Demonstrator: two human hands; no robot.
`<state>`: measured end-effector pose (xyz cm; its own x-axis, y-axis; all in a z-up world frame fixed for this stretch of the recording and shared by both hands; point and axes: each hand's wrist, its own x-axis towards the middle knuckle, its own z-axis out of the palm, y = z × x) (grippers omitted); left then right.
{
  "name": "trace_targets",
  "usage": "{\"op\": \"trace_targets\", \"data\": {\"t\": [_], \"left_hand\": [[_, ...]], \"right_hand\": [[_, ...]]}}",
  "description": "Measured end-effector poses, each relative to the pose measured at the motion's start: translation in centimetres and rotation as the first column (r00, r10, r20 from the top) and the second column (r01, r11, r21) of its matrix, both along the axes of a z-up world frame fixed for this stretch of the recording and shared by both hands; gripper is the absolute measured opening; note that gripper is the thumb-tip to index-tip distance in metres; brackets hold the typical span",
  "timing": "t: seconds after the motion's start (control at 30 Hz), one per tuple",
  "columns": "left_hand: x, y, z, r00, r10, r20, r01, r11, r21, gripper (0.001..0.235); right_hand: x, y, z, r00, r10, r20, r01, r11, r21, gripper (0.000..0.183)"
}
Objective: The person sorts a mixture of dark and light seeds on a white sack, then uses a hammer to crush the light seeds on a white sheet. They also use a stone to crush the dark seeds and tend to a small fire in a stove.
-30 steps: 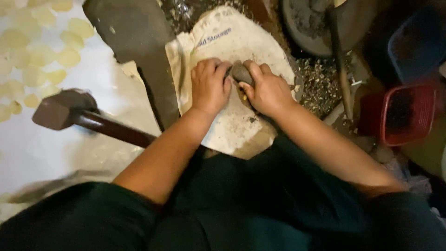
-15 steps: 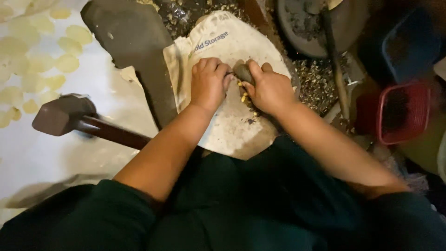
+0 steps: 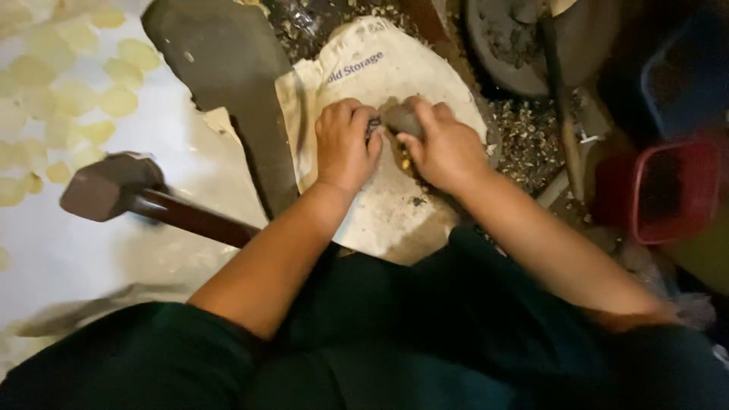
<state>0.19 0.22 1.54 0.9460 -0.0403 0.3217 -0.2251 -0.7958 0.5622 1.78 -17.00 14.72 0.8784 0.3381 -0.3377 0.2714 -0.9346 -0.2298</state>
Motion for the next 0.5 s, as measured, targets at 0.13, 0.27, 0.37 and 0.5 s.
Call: {"op": "trace_targets", "data": {"t": [0.13,0.27,0.37,0.5], "left_hand": [[-0.9,0.5,0.5,0.999,-0.036,-0.011,0.035,0.995,-0.091,0.025],[-0.1,0.3,0.8,0.998,-0.059,0.018,0.061,0.988,-0.143,0.029],[0.1,-0.4,0.9,0.998,-0.002,-0.058,-0.005,0.992,-0.125,0.022],[0.3,-1.5,1.5,0.998,0.063,-0.003,-0.062,0.987,-0.149,0.015]], "right_hand": [[1.5,-0.9,-1.0,0.936,-0.276,-0.219,0.323,0.922,0.216,0.047],[3.5,-2.4,-3.4,0.892,-0.312,-0.327,0.388,0.899,0.202,0.044],[2.5,-1.5,-3.4,0.939,-0.272,-0.21,0.303,0.943,0.137,0.044],[0.7,-0.6,-1.7,0.978,-0.175,-0.112,0.174,0.985,-0.018,0.044]]}}
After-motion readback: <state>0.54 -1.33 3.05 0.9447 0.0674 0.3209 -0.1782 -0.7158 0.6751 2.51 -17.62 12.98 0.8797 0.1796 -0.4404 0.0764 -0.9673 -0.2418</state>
